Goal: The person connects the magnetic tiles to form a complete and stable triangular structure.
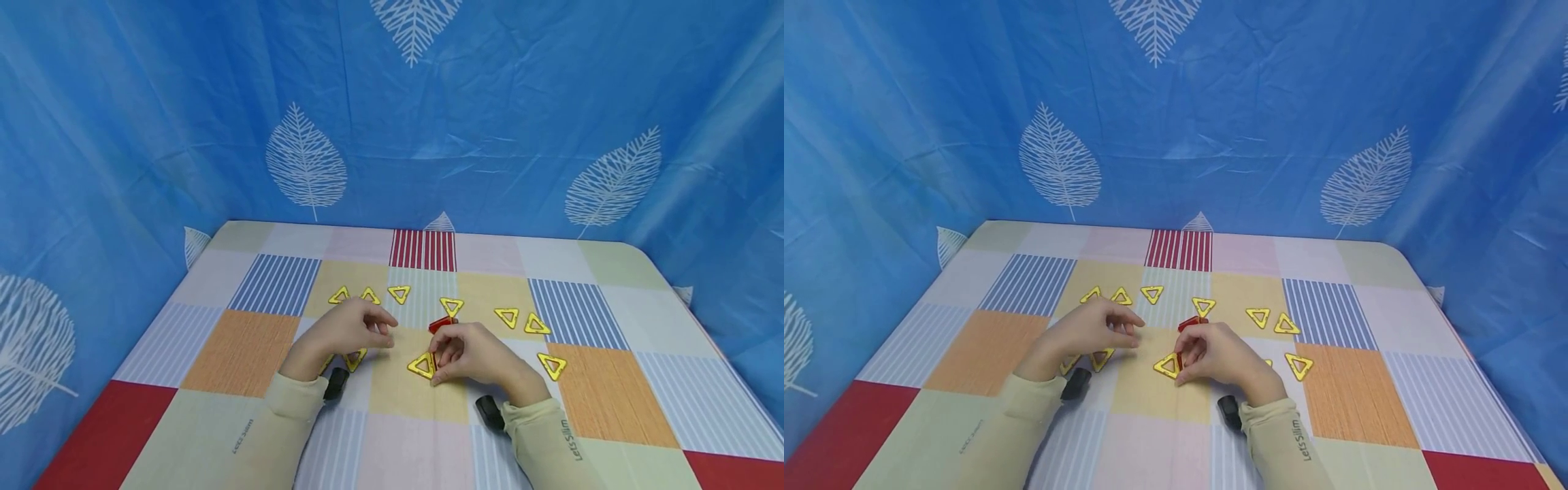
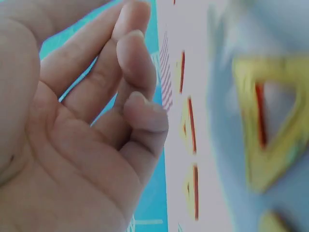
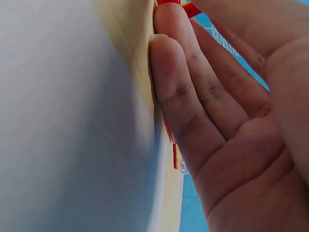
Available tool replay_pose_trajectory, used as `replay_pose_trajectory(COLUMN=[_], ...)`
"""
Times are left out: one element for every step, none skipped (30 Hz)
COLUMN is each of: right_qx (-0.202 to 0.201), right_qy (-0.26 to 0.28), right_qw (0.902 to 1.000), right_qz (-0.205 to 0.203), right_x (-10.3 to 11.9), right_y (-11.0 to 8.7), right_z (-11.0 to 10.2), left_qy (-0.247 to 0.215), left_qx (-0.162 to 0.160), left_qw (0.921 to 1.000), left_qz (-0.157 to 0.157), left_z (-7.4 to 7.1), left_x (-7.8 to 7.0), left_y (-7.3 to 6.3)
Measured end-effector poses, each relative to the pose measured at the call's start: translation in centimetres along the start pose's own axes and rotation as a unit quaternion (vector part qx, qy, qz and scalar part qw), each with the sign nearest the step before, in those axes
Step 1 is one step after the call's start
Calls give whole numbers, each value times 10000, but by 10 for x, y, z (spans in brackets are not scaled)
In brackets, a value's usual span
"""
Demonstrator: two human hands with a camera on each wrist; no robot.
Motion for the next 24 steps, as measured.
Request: replay_pose_trajectory(right_qx=[1,2,3,3,3,2,-3,-8,-12,-20,-27,-36,-46,-58,-70,-82,-93,-103,-109,-107,-101,-93,-86,-81], right_qy=[-16,-9,-2,-6,6,2,2,21,22,37,63,74,90,107,113,132,130,119,107,104,98,100,102,116], right_qw=[10000,10000,10000,10000,10000,9999,9999,9999,9999,9999,9999,9999,9999,9998,9998,9998,9998,9997,9997,9997,9997,9997,9997,9997], right_qz=[21,40,55,74,96,110,125,143,139,141,138,131,126,127,128,141,147,161,169,186,198,201,203,204], right_x=[-1,-1,-1,-2,-1,-1,-1,-1,-1,0,0,0,0,1,0,0,-1,-1,-1,-1,-1,-1,-1,-1], right_y=[0,0,0,0,0,0,0,0,0,0,0,0,0,0,0,0,0,0,0,0,0,0,0,0], right_z=[0,0,0,0,0,0,0,0,0,0,0,0,0,0,0,0,0,0,0,0,0,-1,-1,-1], left_qy=[23,47,31,-5,-58,-159,-273,-368,-455,-513,-551,-578,-560,-532,-482,-453,-422,-392,-372,-379,-389,-412,-415,-410], left_qx=[-173,-381,-612,-862,-1114,-1343,-1541,-1695,-1788,-1857,-1894,-1896,-1892,-1876,-1860,-1860,-1851,-1846,-1846,-1836,-1821,-1806,-1793,-1791], left_qw=[9998,9989,9972,9943,9904,9858,9806,9756,9719,9685,9660,9641,9624,9616,9612,9601,9595,9591,9586,9579,9576,9568,9557,9542], left_qz=[-113,-269,-436,-631,-817,-999,-1180,-1342,-1463,-1574,-1673,-1769,-1866,-1931,-1979,-2038,-2079,-2112,-2134,-2172,-2199,-2242,-2296,-2362], left_z=[-5,-11,-17,-24,-31,-37,-42,-47,-51,-55,-57,-59,-61,-62,-64,-65,-66,-67,-68,-68,-68,-68,-67,-67], left_x=[4,9,14,19,25,30,36,41,45,50,55,60,64,68,71,73,75,77,78,78,79,79,79,80], left_y=[-1,-1,-2,-3,-3,-4,-6,-7,-7,-8,-7,-6,-5,-4,-2,-1,1,3,5,6,8,10,11,12])
Point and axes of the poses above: each hand's wrist, its own y-axis towards the middle knuckle, its own z-axis out of the palm, x = y × z, the point moved 5 cm from there along y, towards the middle knuckle, and after that the axes turned 8 degrees about -z, right-handed, at the moved point
